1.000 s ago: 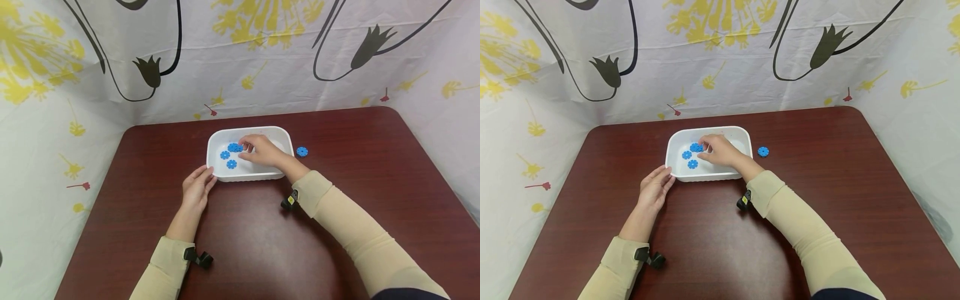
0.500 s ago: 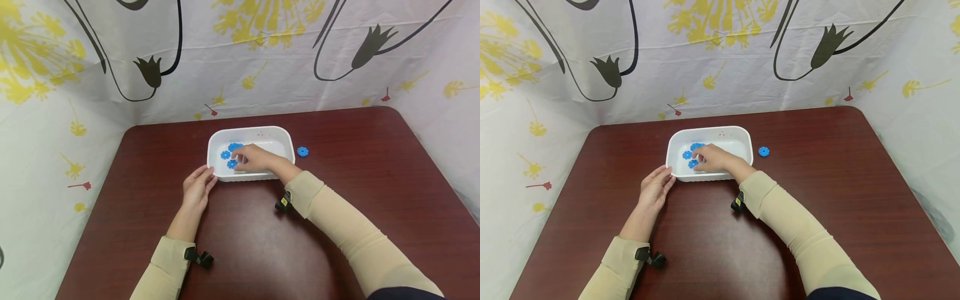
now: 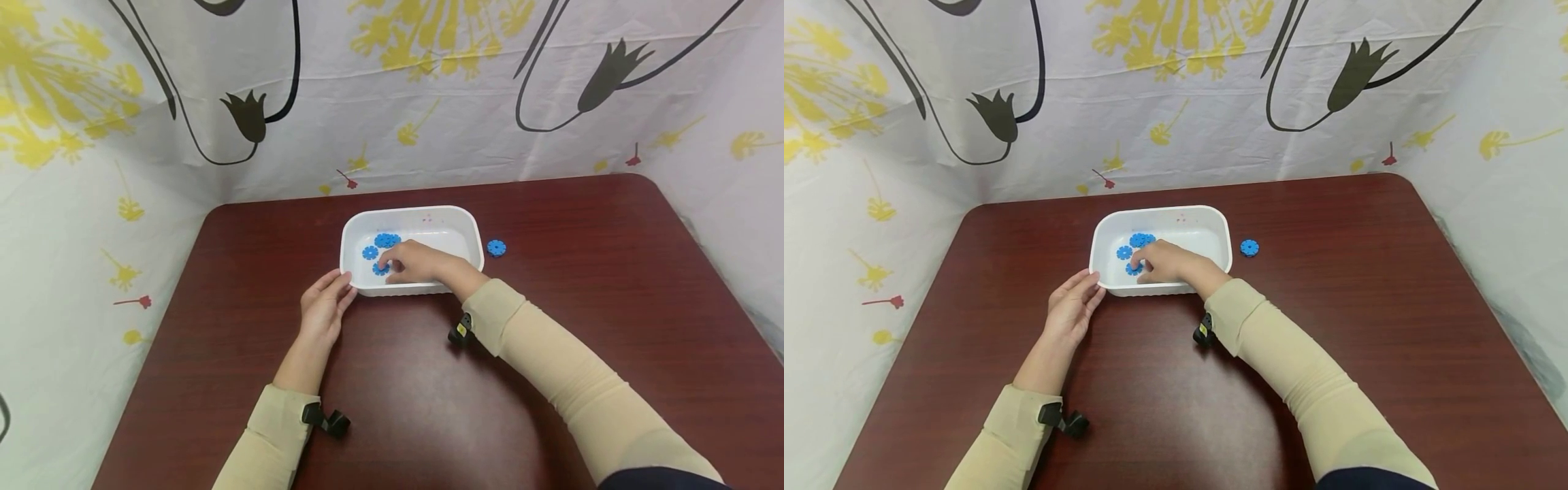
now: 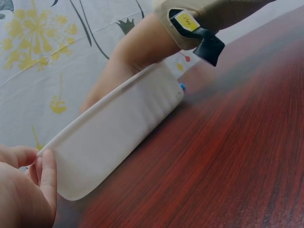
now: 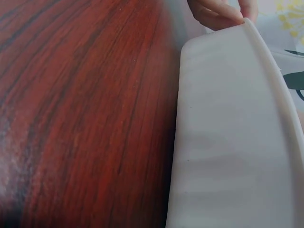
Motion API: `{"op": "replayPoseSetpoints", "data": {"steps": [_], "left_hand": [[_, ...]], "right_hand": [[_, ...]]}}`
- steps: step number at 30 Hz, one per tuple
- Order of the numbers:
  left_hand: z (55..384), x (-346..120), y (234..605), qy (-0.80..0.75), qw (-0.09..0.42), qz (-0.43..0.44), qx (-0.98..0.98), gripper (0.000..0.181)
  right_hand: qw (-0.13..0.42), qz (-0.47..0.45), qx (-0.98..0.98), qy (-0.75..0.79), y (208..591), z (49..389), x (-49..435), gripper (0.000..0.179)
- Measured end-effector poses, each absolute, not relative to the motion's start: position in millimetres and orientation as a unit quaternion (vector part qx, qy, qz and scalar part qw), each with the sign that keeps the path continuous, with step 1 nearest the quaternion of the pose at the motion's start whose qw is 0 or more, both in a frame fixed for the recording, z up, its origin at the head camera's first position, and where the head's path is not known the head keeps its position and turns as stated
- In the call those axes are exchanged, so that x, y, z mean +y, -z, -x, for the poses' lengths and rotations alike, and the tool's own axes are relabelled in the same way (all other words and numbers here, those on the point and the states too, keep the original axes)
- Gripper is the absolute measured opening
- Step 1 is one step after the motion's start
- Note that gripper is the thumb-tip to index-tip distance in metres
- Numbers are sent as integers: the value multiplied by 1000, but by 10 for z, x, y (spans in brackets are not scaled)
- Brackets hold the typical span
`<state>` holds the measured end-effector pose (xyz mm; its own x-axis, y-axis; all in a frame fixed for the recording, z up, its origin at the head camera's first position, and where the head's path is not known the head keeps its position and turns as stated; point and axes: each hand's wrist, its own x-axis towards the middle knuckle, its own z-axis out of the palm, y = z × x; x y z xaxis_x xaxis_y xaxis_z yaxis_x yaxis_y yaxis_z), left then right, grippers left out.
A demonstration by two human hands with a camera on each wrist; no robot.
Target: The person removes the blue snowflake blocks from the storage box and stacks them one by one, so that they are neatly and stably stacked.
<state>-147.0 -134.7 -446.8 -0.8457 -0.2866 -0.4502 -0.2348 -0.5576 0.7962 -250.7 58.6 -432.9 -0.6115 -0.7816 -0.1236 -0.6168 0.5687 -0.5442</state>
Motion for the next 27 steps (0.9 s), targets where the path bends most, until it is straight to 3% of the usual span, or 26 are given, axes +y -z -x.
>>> {"op": "replayPoseSetpoints", "data": {"steps": [10,21,27], "left_hand": [[1473,-1357,4456,835,14,-280,-473,29],[1471,-1358,4464,837,16,-281,-469,28],[1472,-1352,4463,838,14,-282,-468,27]], "right_hand": [[139,347,909,187,4295,2505,671,15],[137,288,930,182,4311,2543,706,37],[156,284,926,195,4325,2561,723,28]]}}
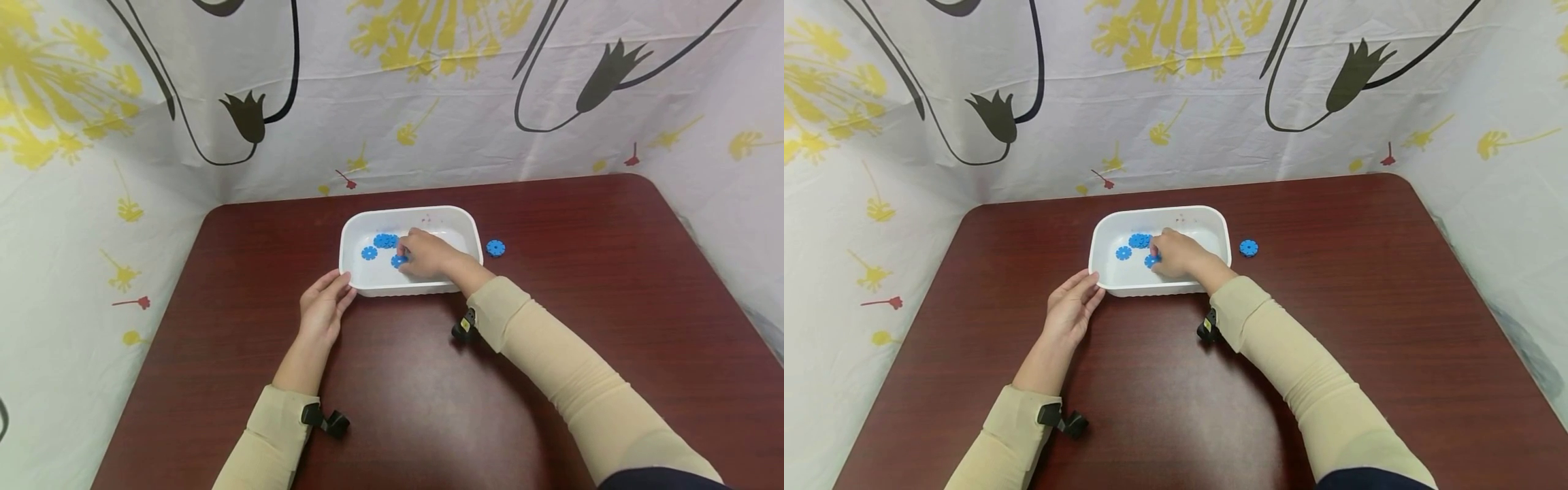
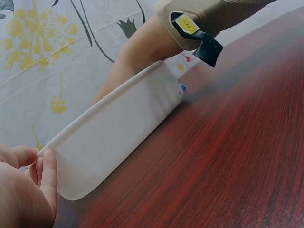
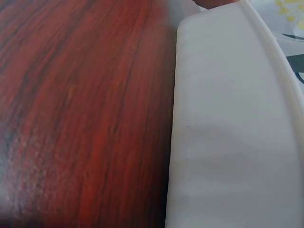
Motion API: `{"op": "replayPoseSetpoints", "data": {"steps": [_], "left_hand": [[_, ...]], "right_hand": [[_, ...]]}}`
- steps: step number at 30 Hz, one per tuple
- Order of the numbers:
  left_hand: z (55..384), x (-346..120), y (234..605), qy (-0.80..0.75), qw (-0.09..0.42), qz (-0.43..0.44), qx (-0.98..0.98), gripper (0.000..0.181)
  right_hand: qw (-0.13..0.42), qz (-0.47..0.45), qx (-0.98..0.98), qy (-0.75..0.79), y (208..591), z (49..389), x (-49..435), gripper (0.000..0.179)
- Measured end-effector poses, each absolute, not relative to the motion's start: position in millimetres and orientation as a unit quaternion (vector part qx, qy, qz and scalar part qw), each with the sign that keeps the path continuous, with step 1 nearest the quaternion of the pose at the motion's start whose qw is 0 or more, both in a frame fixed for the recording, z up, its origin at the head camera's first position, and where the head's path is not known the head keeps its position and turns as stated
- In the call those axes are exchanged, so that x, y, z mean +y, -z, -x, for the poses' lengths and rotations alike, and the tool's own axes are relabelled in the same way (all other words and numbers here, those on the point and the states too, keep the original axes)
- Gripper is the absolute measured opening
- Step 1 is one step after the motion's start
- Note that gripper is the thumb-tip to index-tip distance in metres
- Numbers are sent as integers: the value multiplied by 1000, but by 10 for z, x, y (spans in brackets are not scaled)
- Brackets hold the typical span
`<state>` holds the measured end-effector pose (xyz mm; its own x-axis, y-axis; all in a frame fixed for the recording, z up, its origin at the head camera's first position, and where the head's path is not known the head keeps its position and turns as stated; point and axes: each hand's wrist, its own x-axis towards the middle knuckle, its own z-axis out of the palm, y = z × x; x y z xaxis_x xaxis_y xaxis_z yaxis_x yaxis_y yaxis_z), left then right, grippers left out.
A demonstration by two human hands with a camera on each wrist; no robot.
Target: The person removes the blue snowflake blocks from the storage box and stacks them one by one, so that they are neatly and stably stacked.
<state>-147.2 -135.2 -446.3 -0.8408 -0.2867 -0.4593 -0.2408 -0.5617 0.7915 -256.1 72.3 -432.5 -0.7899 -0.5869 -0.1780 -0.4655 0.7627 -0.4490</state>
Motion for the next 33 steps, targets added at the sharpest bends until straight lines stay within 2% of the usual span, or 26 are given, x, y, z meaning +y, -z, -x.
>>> {"op": "replayPoseSetpoints", "data": {"steps": [7,21,28,33], "left_hand": [[1467,-1348,4453,836,14,-281,-471,28],[1467,-1350,4460,836,10,-283,-469,29],[1474,-1356,4472,834,6,-283,-474,31],[1476,-1359,4473,833,7,-285,-474,28]], "right_hand": [[165,295,917,213,4310,2573,739,35],[159,268,919,244,4311,2578,809,31],[165,255,921,244,4302,2586,839,46],[156,272,920,236,4310,2599,864,38]]}}
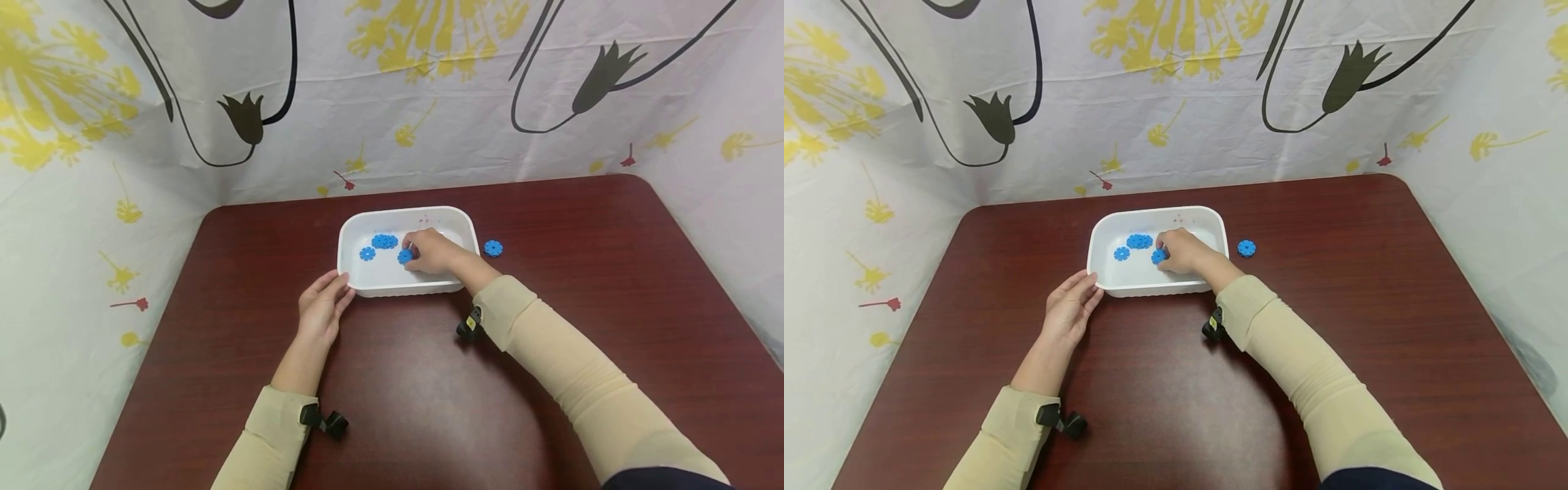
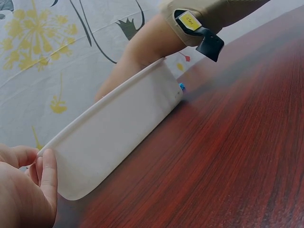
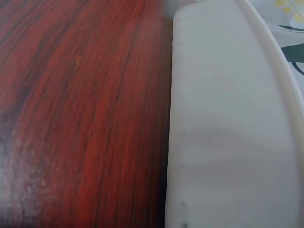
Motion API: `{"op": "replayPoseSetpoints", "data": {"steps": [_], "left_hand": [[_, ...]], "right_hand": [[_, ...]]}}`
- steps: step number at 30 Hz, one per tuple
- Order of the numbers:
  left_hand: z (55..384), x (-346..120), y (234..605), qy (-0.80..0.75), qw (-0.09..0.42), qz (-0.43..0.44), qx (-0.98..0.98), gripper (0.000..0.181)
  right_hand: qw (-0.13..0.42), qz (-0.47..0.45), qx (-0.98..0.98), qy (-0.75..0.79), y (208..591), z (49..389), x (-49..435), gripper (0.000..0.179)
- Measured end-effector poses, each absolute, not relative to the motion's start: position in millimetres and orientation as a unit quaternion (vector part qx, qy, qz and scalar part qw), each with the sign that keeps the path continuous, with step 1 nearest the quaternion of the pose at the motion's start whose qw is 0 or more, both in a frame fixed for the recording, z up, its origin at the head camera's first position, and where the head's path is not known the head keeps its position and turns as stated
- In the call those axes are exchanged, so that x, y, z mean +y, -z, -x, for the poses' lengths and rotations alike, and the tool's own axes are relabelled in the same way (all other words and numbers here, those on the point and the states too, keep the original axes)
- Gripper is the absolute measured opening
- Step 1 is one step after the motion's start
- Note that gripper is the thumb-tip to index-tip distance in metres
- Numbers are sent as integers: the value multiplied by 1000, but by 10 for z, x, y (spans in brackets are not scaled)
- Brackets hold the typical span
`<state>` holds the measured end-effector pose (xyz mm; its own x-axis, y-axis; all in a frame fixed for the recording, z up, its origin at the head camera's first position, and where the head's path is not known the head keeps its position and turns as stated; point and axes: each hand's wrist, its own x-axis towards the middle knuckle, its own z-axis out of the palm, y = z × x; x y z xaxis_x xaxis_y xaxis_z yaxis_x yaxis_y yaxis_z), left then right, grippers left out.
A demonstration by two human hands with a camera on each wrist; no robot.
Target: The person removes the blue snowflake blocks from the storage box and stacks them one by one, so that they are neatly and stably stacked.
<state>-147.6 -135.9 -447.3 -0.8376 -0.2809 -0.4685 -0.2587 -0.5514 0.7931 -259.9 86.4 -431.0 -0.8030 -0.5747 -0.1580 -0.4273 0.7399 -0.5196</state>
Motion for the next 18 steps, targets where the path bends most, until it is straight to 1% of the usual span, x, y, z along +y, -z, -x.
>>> {"op": "replayPoseSetpoints", "data": {"steps": [5,12,18], "left_hand": [[1478,-1353,4472,832,4,-286,-475,29],[1479,-1354,4461,833,3,-284,-475,35],[1477,-1357,4456,836,5,-282,-471,35]], "right_hand": [[148,275,921,233,4305,2596,891,36],[140,261,920,255,4244,2551,951,39],[131,279,910,277,4229,2528,1024,39]]}}
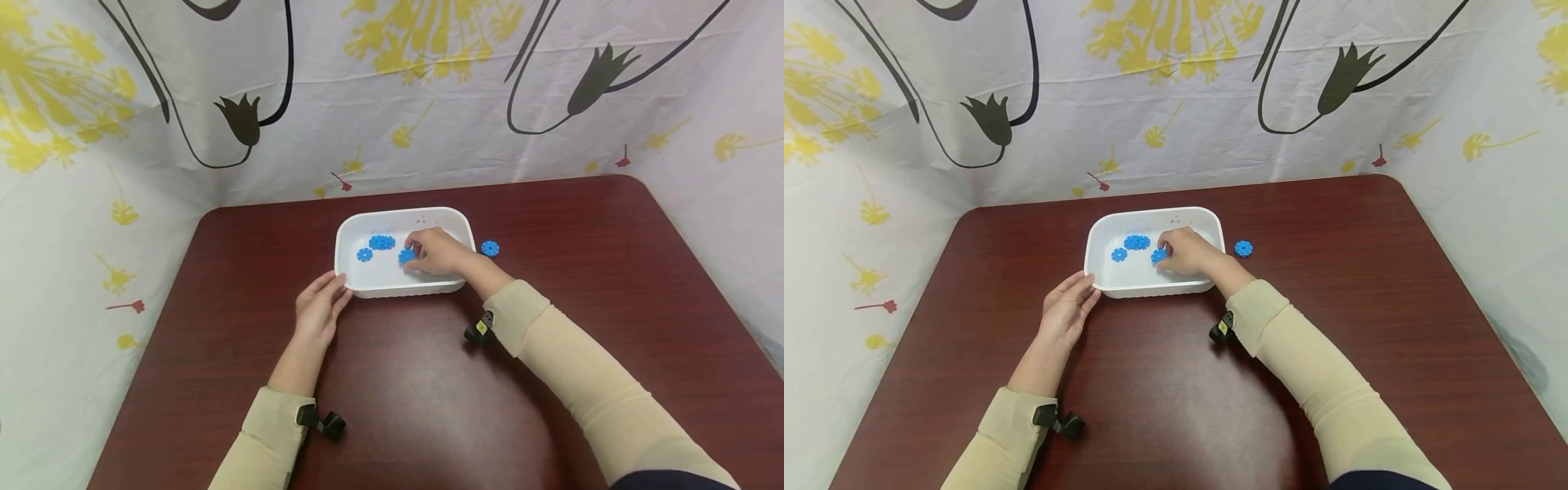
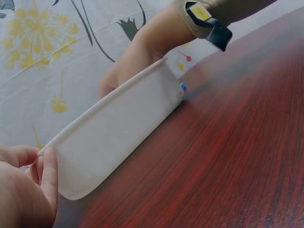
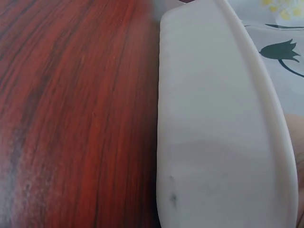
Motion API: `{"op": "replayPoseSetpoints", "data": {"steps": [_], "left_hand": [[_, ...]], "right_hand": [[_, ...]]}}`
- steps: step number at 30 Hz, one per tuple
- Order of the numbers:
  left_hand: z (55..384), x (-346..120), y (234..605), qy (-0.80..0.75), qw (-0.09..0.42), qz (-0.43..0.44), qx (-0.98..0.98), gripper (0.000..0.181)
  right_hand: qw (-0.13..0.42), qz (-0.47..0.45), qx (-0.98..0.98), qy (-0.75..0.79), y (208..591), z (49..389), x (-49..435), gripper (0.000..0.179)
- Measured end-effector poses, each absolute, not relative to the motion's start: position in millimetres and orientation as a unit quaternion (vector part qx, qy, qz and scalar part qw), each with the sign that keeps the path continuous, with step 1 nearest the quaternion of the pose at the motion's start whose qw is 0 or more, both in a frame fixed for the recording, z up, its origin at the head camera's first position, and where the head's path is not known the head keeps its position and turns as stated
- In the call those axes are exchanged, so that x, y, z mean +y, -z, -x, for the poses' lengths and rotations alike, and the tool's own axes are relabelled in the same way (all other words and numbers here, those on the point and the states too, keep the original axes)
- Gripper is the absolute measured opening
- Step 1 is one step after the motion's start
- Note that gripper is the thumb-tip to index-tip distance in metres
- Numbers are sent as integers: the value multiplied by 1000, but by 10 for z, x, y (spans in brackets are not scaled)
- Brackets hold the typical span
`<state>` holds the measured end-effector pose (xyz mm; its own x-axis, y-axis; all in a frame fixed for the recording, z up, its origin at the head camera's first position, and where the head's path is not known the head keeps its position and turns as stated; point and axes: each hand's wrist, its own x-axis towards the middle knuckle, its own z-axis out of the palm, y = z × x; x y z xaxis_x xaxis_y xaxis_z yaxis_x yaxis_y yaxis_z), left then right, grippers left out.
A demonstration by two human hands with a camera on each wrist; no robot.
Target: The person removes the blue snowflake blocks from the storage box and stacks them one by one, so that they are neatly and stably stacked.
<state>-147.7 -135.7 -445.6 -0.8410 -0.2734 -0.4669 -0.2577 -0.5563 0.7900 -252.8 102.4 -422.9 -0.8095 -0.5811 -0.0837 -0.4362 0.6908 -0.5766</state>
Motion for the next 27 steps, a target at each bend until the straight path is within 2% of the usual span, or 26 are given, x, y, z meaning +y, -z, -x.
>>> {"op": "replayPoseSetpoints", "data": {"steps": [8,16,27], "left_hand": [[1467,-1361,4449,835,5,-286,-470,26],[1458,-1358,4440,834,5,-284,-473,32],[1460,-1350,4442,833,2,-286,-475,31]], "right_hand": [[99,287,907,291,4207,2508,1108,36],[76,295,902,306,4197,2495,1125,33],[41,305,894,326,4175,2508,1205,34]]}}
